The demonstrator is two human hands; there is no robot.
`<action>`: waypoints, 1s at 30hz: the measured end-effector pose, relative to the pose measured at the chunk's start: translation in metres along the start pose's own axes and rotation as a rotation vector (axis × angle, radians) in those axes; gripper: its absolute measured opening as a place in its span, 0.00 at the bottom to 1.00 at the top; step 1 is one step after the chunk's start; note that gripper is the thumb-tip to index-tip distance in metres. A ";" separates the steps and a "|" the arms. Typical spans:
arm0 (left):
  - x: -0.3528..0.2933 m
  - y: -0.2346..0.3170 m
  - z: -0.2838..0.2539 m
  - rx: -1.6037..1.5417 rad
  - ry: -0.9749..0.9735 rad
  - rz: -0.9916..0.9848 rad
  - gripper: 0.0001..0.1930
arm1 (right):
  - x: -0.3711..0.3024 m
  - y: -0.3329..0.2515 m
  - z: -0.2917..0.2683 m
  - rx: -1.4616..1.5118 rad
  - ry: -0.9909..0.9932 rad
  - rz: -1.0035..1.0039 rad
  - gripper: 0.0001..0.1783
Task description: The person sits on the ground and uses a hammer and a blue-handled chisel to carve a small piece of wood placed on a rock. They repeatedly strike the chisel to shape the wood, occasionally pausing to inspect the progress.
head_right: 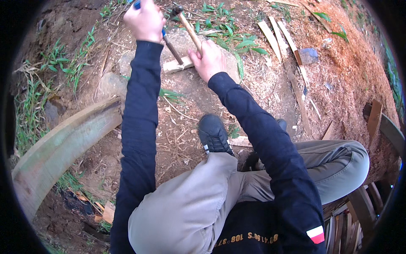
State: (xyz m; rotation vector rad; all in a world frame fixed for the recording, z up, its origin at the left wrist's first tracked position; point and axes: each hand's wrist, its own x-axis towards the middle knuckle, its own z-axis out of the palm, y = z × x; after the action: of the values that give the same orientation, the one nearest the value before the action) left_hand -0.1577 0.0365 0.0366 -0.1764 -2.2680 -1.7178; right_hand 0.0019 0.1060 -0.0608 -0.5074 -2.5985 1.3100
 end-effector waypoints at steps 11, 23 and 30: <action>-0.085 0.037 -0.033 -0.264 0.062 0.041 0.19 | 0.018 -0.013 0.020 -0.274 0.000 0.154 0.10; -0.010 0.008 -0.006 0.063 0.146 -0.070 0.19 | 0.018 -0.007 0.025 -0.240 0.056 0.151 0.11; 0.029 -0.056 0.004 0.135 0.133 -0.386 0.21 | 0.024 -0.006 0.018 -0.201 0.021 0.153 0.11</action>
State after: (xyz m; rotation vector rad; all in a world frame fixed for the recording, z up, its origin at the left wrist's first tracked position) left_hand -0.2013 0.0225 -0.0073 0.4179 -2.4217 -1.6756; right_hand -0.0272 0.0982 -0.0663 -0.7624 -2.7355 1.0823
